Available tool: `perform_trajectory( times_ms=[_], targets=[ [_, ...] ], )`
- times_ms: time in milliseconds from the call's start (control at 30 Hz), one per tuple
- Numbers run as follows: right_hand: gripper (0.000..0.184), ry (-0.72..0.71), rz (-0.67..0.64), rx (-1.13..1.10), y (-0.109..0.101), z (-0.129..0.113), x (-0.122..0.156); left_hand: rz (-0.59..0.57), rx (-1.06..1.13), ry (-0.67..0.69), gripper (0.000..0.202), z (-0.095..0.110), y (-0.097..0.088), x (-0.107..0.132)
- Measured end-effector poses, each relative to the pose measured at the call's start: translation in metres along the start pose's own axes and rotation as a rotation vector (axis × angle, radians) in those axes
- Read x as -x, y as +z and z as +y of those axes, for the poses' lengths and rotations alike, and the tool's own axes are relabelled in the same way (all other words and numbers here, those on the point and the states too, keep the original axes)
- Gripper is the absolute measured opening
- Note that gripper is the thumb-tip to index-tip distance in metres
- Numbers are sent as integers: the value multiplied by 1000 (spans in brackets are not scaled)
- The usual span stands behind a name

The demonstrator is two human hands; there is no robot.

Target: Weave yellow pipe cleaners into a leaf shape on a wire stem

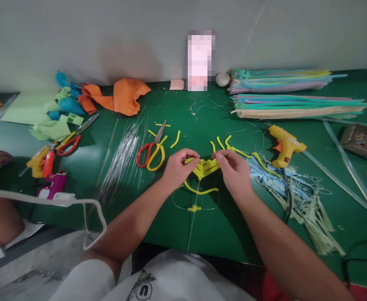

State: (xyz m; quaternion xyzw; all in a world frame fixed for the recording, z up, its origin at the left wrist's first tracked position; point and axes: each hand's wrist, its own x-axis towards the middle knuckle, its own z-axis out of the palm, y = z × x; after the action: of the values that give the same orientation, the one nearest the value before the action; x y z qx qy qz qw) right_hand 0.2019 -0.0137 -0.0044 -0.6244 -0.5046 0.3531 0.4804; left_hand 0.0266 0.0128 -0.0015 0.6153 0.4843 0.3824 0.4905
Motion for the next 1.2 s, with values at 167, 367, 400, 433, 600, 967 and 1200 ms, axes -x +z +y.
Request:
perform_trajectory(
  times_ms=[167,367,400,433,600,967,1200],
  targets=[
    [18,-287,200,694,-24,4,-11,-35,-348,147,10,-1,-5,2],
    [25,-264,236,902,-34,13,-19,-25,-625,197,6,-4,-9,-1],
    [25,-262,212,899,-33,13,-19,-22,-646,202,5,-5,-9,-1],
    [24,-259,175,882,-30,14,-19,-27,-657,208,4,-5,-10,-1],
    [22,-149,-9,808,-14,13,-16,-118,-672,268,8,-5,-9,1],
    [6,-272,-29,774,-10,7,-13,-55,-576,203,9,-8,-8,-3],
    [9,-391,-193,459,-6,3,-1,41,-22,196,29,0,-8,0]
  ],
)
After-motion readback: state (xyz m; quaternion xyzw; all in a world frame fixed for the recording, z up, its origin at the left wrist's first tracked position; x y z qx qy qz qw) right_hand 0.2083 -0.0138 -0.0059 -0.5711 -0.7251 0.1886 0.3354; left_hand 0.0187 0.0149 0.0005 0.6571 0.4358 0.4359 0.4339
